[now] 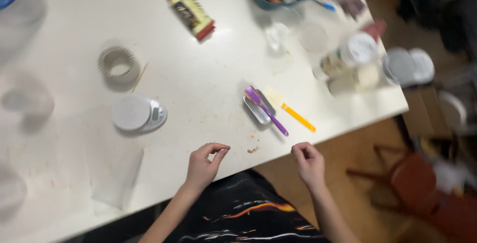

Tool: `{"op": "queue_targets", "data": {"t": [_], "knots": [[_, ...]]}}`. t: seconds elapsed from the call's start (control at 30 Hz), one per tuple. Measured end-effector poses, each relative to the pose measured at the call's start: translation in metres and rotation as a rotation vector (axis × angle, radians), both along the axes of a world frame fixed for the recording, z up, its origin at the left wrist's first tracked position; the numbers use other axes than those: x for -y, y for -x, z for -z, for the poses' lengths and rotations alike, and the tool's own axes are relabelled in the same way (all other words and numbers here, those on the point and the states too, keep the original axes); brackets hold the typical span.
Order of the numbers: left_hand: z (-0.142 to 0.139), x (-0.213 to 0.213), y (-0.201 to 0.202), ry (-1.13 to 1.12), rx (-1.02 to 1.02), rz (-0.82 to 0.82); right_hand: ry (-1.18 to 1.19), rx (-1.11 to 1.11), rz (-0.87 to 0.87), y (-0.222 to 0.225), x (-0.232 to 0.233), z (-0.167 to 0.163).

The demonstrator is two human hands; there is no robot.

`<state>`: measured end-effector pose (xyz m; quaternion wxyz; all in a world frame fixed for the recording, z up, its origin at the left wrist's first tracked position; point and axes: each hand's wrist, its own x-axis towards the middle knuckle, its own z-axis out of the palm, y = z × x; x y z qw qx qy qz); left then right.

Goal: The person scoops a white substance from a metal tin into a small plastic cup containing an orange substance using a yellow spatula. They then stir the mixture with a purple spatula, repeatedly scraping the sides of the cup and tin to combine the contents.

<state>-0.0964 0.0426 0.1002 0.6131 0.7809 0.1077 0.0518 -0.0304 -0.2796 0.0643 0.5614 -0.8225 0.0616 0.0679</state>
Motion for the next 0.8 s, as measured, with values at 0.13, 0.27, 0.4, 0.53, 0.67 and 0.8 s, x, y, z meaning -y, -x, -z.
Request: {"op": "queue_targets", "data": {"t": [0.13, 0.27, 0.4, 0.53, 0.67, 0.8], "knots": [[0.009, -0.005, -0.008, 0.004, -0.066, 0.306, 0.190, 0.022, 0.104, 0.054, 0.011, -0.008], [0.017, 0.003, -0.015, -0.051, -0.169, 0.541, 0.347, -0.094, 0.224, 0.115, 0.027, -0.004], [0.017, 0.030, -0.026, -0.002, -0.133, 0.622, 0.373, -0.261, 0.429, 0.175, 0.053, 0.009], [0.007, 0.070, -0.036, 0.056, -0.038, 0.685, 0.446, -0.407, 0.544, 0.220, 0.081, 0.012], [-0.002, 0.112, -0.047, 0.022, -0.132, 0.762, 0.386, -0.774, 0.616, 0.240, 0.116, 0.006], [0.004, 0.188, -0.060, 0.013, -0.296, 0.788, -0.052, -0.644, 0.967, 0.230, 0.177, 0.014]]}}
